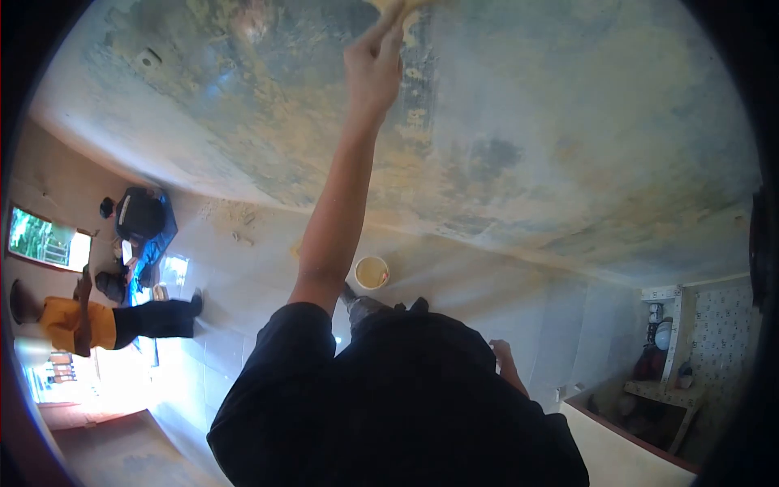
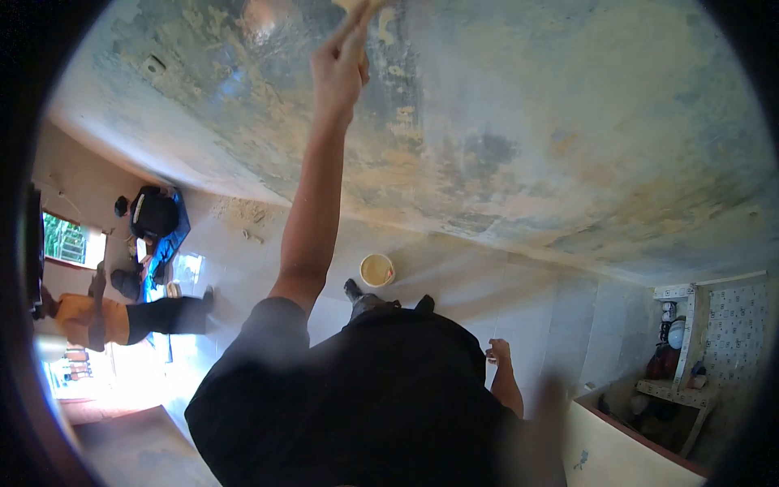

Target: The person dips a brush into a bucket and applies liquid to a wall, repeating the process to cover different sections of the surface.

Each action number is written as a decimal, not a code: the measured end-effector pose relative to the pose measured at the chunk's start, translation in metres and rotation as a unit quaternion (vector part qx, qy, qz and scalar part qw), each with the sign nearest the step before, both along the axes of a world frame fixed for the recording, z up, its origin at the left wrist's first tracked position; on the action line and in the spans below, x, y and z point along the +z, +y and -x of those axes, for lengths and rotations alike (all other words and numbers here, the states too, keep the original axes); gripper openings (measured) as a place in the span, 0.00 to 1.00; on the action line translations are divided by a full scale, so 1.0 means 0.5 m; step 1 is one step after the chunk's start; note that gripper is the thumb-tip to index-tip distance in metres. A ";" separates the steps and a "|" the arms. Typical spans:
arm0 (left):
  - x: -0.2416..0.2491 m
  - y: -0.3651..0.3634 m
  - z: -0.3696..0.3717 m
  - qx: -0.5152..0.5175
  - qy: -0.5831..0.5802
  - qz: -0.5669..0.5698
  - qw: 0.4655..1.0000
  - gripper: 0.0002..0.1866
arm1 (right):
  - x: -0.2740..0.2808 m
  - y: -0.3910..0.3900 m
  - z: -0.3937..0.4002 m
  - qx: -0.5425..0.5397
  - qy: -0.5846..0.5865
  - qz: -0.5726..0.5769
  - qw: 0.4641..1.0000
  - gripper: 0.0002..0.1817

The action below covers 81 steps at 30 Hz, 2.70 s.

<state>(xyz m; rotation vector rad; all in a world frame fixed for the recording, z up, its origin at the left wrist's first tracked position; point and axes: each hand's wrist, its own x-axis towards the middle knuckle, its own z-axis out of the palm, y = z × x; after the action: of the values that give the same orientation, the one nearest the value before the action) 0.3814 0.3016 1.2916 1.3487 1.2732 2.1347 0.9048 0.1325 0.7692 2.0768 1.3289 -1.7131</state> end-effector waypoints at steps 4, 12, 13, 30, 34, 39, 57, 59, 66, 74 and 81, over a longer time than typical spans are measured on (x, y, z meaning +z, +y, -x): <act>-0.194 0.053 -0.006 0.123 0.094 0.010 0.988 0.19 | -0.007 -0.023 0.009 -0.080 0.016 0.011 0.997 0.16; -0.535 -0.059 -0.089 0.159 0.106 0.349 0.917 0.19 | -0.016 -0.017 0.031 -0.103 0.040 0.067 0.992 0.16; -0.597 -0.064 -0.084 0.162 0.101 0.389 0.901 0.19 | -0.018 0.000 0.035 -0.112 0.023 0.076 0.990 0.16; -0.233 -0.063 -0.085 0.027 0.018 0.242 0.970 0.18 | 0.103 0.097 0.138 -0.137 0.080 -0.055 0.986 0.15; -0.192 -0.067 -0.102 0.019 0.010 0.120 0.993 0.18 | 0.215 0.155 0.236 -0.153 0.182 -0.089 0.967 0.15; -0.284 -0.083 -0.182 0.006 0.099 0.207 0.973 0.21 | 0.489 0.255 0.460 -0.069 0.442 -0.142 0.883 0.21; -0.460 -0.335 -0.081 0.032 0.004 0.317 0.948 0.22 | 0.993 0.398 0.614 -0.074 0.477 -0.530 0.697 0.14; -0.468 -0.354 -0.081 0.071 -0.019 0.344 0.936 0.18 | 1.077 0.426 0.616 -0.055 0.466 -0.598 0.650 0.14; -0.511 -0.371 -0.113 0.053 -0.079 0.346 0.933 0.15 | 1.300 0.429 0.701 0.019 0.623 -0.456 0.636 0.13; -0.483 -0.353 -0.122 0.031 -0.081 0.344 0.935 0.14 | 1.215 0.507 0.871 0.026 0.605 -0.331 0.724 0.17; -0.505 -0.380 -0.103 0.083 -0.069 0.342 0.934 0.13 | 0.867 0.458 0.885 -0.083 0.569 -0.274 0.771 0.24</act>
<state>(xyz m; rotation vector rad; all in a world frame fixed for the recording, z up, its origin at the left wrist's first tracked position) 0.4327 0.1118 1.0393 0.8008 1.8761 1.5851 0.4621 0.3614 1.2027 1.1803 2.1454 -3.2118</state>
